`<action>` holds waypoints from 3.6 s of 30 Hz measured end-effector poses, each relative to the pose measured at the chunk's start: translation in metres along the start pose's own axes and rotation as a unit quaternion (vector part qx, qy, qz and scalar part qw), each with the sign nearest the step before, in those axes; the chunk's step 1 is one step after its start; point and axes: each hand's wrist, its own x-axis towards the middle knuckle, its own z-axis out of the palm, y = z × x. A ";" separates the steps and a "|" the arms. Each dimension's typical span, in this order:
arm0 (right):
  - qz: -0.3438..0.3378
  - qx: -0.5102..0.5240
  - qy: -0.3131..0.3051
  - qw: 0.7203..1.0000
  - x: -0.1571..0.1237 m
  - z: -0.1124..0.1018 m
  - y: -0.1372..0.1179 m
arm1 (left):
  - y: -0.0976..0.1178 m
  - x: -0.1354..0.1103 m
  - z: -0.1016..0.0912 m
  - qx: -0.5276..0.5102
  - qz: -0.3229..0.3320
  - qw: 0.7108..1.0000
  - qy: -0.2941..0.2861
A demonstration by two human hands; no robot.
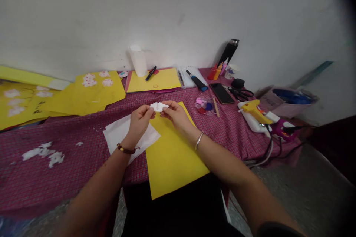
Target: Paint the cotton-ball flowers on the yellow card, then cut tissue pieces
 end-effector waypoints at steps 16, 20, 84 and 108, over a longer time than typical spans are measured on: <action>-0.045 -0.106 0.056 0.992 0.002 -0.003 -0.005 | -0.008 0.005 -0.003 -0.022 0.002 0.999 0.049; -0.058 -0.118 0.046 0.990 0.003 -0.003 -0.005 | -0.004 0.005 -0.002 -0.063 -0.020 0.996 0.052; -0.081 -0.091 0.108 0.987 0.004 -0.004 0.001 | -0.006 0.005 -0.001 -0.140 -0.045 0.986 0.076; -0.029 -0.024 -0.002 0.999 0.001 -0.007 -0.010 | -0.005 0.009 0.002 -0.223 -0.117 0.961 0.114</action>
